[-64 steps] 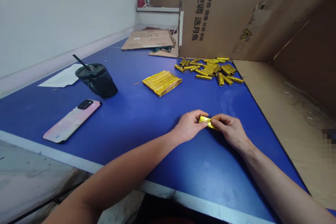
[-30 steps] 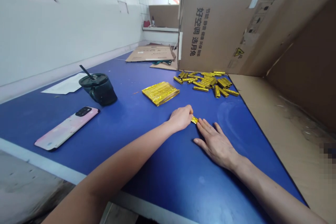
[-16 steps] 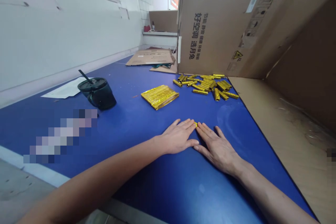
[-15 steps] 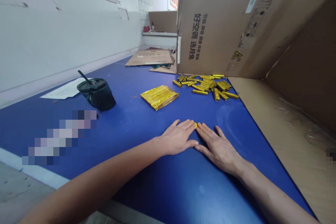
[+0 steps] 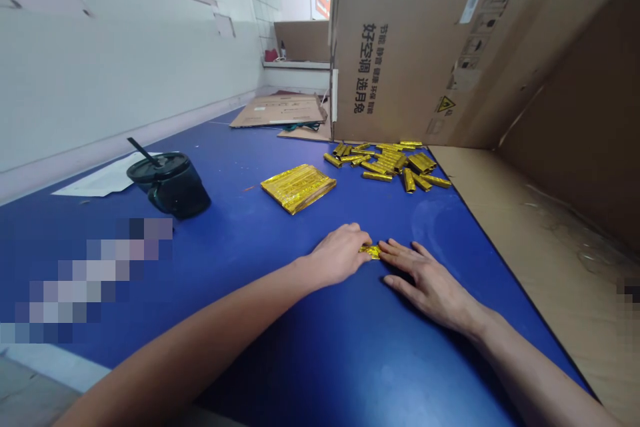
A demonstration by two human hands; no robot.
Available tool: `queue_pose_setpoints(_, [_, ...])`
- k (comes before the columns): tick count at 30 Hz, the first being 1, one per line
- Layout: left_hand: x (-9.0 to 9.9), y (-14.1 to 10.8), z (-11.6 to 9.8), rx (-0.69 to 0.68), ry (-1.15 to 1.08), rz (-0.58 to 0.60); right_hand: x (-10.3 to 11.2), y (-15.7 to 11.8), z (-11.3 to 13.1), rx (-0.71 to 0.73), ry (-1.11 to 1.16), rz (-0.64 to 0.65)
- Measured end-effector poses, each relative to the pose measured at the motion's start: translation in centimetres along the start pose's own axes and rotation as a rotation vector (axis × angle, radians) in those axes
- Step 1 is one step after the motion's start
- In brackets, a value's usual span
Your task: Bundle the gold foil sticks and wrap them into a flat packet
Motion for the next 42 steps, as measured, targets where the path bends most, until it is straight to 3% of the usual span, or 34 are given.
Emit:
queue_pose_setpoints(6, [-0.3, 0.2, 0.3, -0.015, 0.017, 0.007, 0.0, -0.1, 0.3, -0.01, -0.067, -0.007])
queue_pose_setpoints(10, [-0.3, 0.1, -0.4, -0.031, 0.174, 0.031, -0.1, 0.0, 0.7, -0.031, -0.128, -0.004])
queue_pose_setpoints(14, [-0.3, -0.2, -2.0, -0.061, 0.341, 0.018, 0.0, 0.2, 1.0, -0.043, -0.158, -0.014])
queue_pose_setpoints(17, [-0.9, -0.8, -3.7, -0.158, 0.322, 0.02, 0.0, 0.2, 1.1, -0.055, -0.172, -0.013])
queue_pose_setpoints(19, [-1.6, -1.3, -4.1, -0.146, 0.337, 0.059, -0.2, 0.2, 1.1, -0.059, -0.171, -0.011])
queue_pose_setpoints(27, [-2.5, -2.5, -3.7, -0.103, 0.394, 0.12, -0.7, -0.4, 0.7, -0.101, -0.205, 0.032])
queue_pose_setpoints(42, [-1.4, -2.8, -3.8, -0.065, 0.322, 0.206, 0.5, -0.8, -0.4, -0.15, -0.267, -0.005])
Point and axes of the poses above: each hand's wrist, its own y-axis towards the middle knuckle, its own x-axis out of the back of the hand, z = x × y, the point moved 6 cm from there along y, towards the middle knuckle, and after that the axes turned 9 degrees about -x, right-handed, at the moved point
